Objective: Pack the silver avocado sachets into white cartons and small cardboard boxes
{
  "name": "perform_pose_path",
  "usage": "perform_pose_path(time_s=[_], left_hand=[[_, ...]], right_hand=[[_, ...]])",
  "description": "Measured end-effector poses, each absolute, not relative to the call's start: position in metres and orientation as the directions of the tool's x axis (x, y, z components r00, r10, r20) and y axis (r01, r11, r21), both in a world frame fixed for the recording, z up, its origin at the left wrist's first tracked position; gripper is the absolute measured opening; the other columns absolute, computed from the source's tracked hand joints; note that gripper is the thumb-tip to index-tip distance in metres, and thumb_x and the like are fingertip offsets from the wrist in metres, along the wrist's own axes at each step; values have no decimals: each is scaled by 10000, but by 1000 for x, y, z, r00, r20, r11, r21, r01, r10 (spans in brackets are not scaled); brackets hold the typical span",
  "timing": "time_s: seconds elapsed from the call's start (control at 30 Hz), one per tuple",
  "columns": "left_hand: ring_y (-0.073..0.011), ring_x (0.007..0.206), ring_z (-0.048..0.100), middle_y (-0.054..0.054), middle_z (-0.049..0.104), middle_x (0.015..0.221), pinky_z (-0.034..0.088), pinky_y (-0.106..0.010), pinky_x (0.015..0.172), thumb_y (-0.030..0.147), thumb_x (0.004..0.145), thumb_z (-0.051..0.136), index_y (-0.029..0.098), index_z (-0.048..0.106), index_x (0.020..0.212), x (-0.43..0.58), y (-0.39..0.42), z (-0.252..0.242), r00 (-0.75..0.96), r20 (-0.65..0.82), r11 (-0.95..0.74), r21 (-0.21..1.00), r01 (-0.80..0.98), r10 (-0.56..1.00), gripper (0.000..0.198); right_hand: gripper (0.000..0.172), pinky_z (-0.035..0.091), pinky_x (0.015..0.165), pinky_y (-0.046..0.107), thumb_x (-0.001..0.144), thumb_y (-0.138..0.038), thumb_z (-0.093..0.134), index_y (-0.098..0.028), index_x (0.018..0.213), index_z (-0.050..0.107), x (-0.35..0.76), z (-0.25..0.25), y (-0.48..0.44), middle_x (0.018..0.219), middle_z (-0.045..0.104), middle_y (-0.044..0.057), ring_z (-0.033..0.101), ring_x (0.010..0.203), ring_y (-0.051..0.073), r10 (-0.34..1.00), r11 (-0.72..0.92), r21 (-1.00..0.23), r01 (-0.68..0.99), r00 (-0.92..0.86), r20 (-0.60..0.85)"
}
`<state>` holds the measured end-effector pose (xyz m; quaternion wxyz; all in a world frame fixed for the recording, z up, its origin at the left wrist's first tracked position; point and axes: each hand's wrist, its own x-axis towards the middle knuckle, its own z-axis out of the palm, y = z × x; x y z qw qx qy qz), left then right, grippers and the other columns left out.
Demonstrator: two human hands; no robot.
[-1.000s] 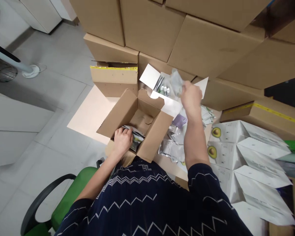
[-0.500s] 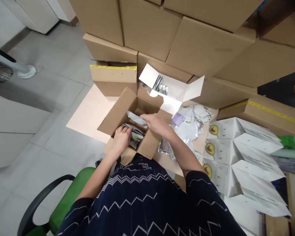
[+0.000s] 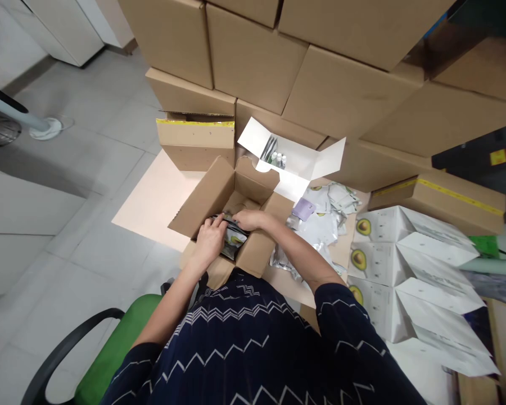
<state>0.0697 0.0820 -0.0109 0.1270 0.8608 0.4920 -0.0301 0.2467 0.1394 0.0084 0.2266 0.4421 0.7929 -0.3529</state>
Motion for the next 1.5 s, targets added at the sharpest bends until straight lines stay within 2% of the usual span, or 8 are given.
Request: perform_pose_path(time_s=[0.2,0.3,0.47,0.6,0.87,1.07,1.23,1.5], left_hand=[[-292,1108,529,-87,569,1455,465,-421,930,156,955,416,179,643,1207,68,87,-16,545,-164,-519,176,836,822,339],[-284,1108,532,-101,583,1434,464,-420,937,181,971,417,179,640,1225,68,86,-16,547,-134,-515,212,830,826,338],[-281,1098,537,-99,590,1425,461,-416,938,227,995,397,180,646,1230,68,86,-17,542,-132,-513,201,835,830,345],[-283,1092,537,-95,597,1414,464,-411,924,233,995,405,190,651,1228,68,86,-19,533,-141,-507,183,842,834,341],[-281,1096,527,-84,608,1401,465,-413,942,238,1007,389,186,650,1234,67,85,-22,537,-122,-511,193,838,835,349],[-283,1091,534,-91,611,1395,462,-423,948,257,1011,390,189,652,1222,66,86,-21,556,-99,-530,202,823,825,344],[-284,1082,535,-91,611,1397,465,-425,947,261,1007,398,178,649,1217,67,85,-19,561,-82,-539,192,820,824,338],[-281,1064,535,-92,614,1393,467,-439,943,263,1006,391,174,639,1229,67,85,-20,573,-72,-552,197,810,816,345]], right_hand=[[300,490,898,276,962,-239,523,-151,1180,709,283,45,131,1203,721,118,679,1069,214,612,255,-679,689,-658,-438],[336,520,806,245,1012,-334,452,-167,1191,682,331,64,144,1105,743,90,702,912,154,863,43,-821,569,-435,-256],[327,513,786,267,996,-271,444,-87,1095,695,409,39,212,1043,731,159,696,922,195,942,-299,-571,765,332,-50],[283,489,865,283,876,-211,646,-57,1103,715,432,-2,255,1175,701,219,675,1070,260,884,-455,-271,848,393,-253],[311,482,887,288,886,-80,554,-25,1151,706,437,-24,252,1204,670,294,647,1168,306,812,-539,-173,824,454,-367],[347,471,953,322,893,-56,452,-85,1104,727,453,-5,222,1207,694,224,643,1173,288,876,-481,-265,836,446,-182],[298,534,755,277,923,-149,439,-130,1018,720,461,33,188,972,742,122,721,837,205,870,-413,-544,730,494,3],[162,534,511,237,897,-344,627,-195,909,689,428,117,110,752,677,2,643,525,120,881,68,-921,384,410,236]])
